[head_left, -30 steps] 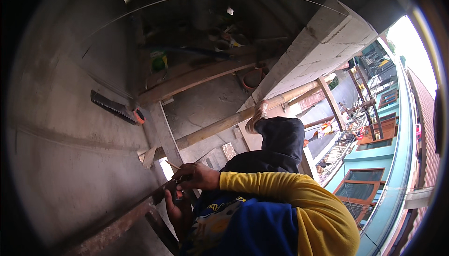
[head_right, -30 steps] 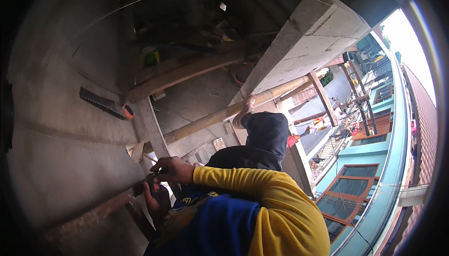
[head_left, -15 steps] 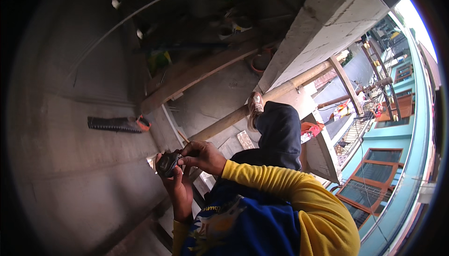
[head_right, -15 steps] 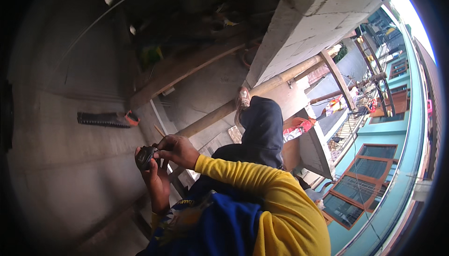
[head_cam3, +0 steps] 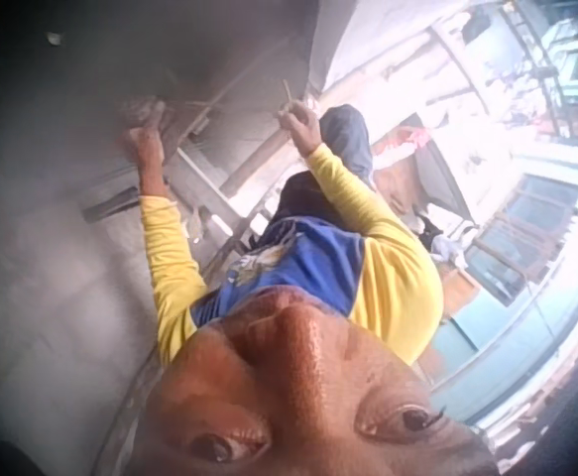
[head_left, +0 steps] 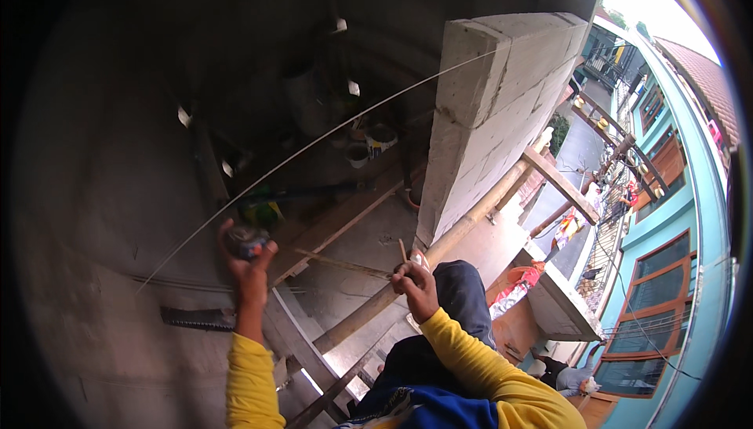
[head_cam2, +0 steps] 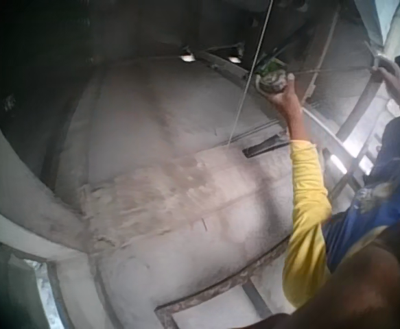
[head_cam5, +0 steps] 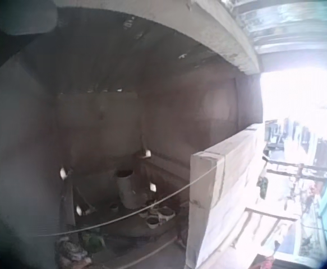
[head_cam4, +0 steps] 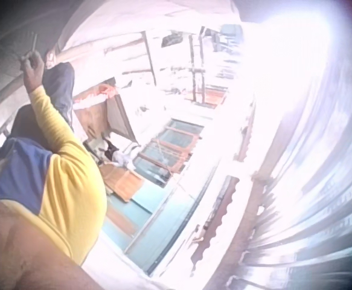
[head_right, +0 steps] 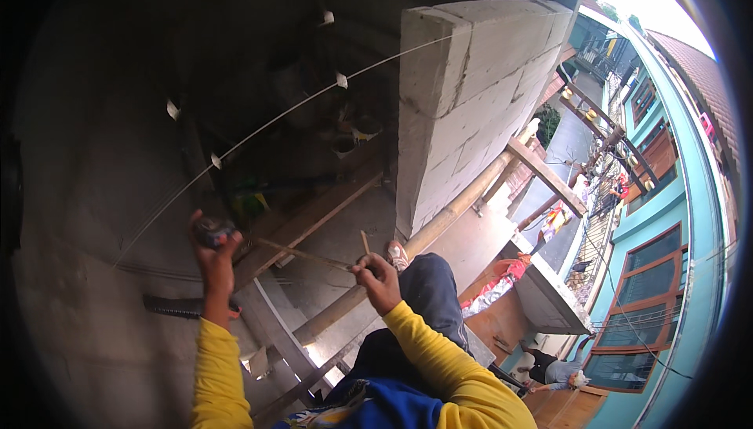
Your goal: The person uses a tape measure to measure a distance on a concrete wall and then uses a spirit level to check the alignment of a string line. The person repeatedly adjusts the level and string line to ensure they are level.
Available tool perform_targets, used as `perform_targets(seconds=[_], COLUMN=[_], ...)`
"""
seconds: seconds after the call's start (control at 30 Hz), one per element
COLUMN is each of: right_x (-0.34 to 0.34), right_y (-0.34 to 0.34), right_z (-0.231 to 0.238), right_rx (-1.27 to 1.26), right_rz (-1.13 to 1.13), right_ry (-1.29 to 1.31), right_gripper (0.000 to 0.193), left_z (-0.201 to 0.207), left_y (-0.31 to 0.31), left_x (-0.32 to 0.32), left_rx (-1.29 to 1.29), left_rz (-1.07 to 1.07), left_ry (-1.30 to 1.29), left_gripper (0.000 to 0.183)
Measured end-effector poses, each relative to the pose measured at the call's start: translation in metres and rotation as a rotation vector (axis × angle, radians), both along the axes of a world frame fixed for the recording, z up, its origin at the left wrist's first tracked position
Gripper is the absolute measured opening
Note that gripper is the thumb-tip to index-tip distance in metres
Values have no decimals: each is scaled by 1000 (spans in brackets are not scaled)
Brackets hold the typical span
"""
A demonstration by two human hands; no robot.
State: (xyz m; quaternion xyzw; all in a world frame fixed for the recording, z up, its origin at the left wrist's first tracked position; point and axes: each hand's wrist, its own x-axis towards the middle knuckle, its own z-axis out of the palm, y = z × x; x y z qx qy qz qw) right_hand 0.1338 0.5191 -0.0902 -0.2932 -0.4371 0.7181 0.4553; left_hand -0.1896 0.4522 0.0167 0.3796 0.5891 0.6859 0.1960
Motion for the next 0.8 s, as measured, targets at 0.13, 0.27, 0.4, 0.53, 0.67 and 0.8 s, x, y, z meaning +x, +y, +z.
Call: perform_targets(seconds=[0.13,0.27,0.4,0.53,0.67,0.8], right_x=[19,24,31,10,-42,-62], right_y=[26,42,59,111,166,208], right_z=[-53,-85,-70,-5,118,148], right_rx=[-193,-326,-112,472,983,1030], right_rz=[-173,-196,-267,-228,-267,-211], right_ry=[59,103,-328,-571,-537,-590], right_gripper=[11,17,24,28,34,22], left_z=[93,165,202,202,172,160], left_y=[57,88,120,162,200,233], left_x=[-29,-60,-55,-20,31,62], left_rx=[87,207,269,250,368,442], left_rz=[-7,-87,-156,-289,-314,-315], left_ry=[-7,105,268,467,769,877], left_gripper=[86,80,79,72,67,72])
